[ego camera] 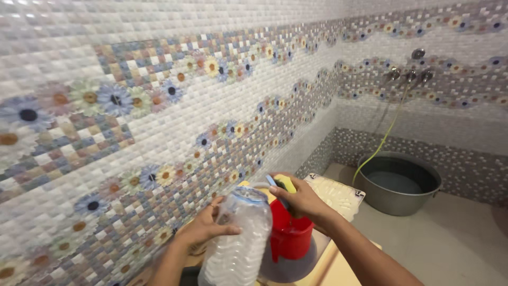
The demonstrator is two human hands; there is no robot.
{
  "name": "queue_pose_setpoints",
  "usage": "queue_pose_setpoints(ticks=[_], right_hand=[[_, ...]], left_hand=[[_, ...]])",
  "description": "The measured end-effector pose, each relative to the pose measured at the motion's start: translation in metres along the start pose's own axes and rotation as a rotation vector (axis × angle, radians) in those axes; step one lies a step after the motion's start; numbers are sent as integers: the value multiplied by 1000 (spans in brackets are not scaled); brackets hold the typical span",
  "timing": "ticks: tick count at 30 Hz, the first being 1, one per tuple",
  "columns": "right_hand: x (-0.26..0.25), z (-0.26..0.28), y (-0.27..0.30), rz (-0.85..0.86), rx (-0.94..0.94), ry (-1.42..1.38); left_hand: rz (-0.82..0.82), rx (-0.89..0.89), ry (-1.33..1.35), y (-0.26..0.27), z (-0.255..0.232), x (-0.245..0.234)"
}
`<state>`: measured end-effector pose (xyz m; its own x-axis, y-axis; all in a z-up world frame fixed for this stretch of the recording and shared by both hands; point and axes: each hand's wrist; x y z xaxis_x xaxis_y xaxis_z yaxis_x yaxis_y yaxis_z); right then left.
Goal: The person cleans a washing machine by wiping the exterior surfaces and buttons with a sponge and pouring water from a bucket and a small red pitcher onto the machine's components, including the inner tub and drainage hose.
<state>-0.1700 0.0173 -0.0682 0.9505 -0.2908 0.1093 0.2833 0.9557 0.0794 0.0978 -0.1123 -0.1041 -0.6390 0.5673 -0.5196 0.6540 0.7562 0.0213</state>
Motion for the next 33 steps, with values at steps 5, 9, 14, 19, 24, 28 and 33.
queue_pose_setpoints(ticks=[5,9,14,19,24,28,33], right_hand=[[26,27,22,260,-535,482],[37,39,42,268,-559,633],[58,49,82,114,-535,742],[65,55,117,-39,-627,881],[46,71,175,-175,-358,178],[40,79,264,-465,-521,90],[36,77,376,-508,-662,750]], left_hand=[[-32,110,-30,18,-7,14],[-10,223,-67,32,-21,20],[-104,368,-157,54,-34,26],[-97,393,-131,79,-56,41],[-219,506,-191,104,-79,64],[-153,581,-185,133,-108,93],[146,656,117,181,-155,152]])
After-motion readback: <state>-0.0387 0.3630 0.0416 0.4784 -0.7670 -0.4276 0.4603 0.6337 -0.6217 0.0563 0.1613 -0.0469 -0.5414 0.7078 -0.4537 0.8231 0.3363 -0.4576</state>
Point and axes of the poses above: each hand's wrist, its own y-axis away from the middle knuckle, its own x-axis out of the palm, z = x × y, and after that the axes turned 14 degrees about -y, right-handed
